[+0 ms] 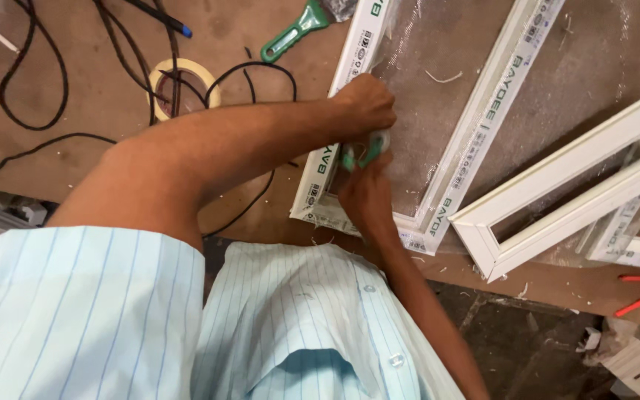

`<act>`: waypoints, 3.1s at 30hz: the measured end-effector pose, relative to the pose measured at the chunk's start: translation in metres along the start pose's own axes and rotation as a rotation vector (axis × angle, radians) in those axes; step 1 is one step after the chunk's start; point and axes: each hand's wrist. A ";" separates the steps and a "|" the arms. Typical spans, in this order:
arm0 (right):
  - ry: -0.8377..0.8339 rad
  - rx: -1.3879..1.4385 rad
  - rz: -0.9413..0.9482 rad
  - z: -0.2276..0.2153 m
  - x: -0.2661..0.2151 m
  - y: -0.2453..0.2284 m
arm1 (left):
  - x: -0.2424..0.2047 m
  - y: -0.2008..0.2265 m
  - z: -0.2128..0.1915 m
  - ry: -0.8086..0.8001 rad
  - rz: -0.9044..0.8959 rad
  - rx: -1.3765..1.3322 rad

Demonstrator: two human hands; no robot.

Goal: The person uses a green roller tool to press a mesh screen into the groove of a white window frame. They roll along each side of the frame to secure the screen, then lift and reposition the frame on the workbench.

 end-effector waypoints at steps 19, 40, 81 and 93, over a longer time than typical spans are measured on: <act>-0.262 -0.256 -0.091 0.006 -0.026 0.008 | -0.004 -0.011 0.001 -0.046 0.059 0.075; -0.092 -0.135 0.165 0.007 -0.008 -0.036 | -0.005 -0.016 0.007 0.108 0.037 0.094; 0.010 -0.178 0.115 0.029 0.004 -0.035 | -0.007 -0.018 0.001 0.115 0.047 0.070; 0.040 -0.278 0.247 0.043 0.002 -0.063 | -0.005 -0.015 0.010 0.102 0.061 0.000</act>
Point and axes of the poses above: each hand's wrist, its own x-axis towards the middle knuckle, its own z-axis out of the palm, y = z × x, and after that the axes turned 15 degrees about x, right-handed
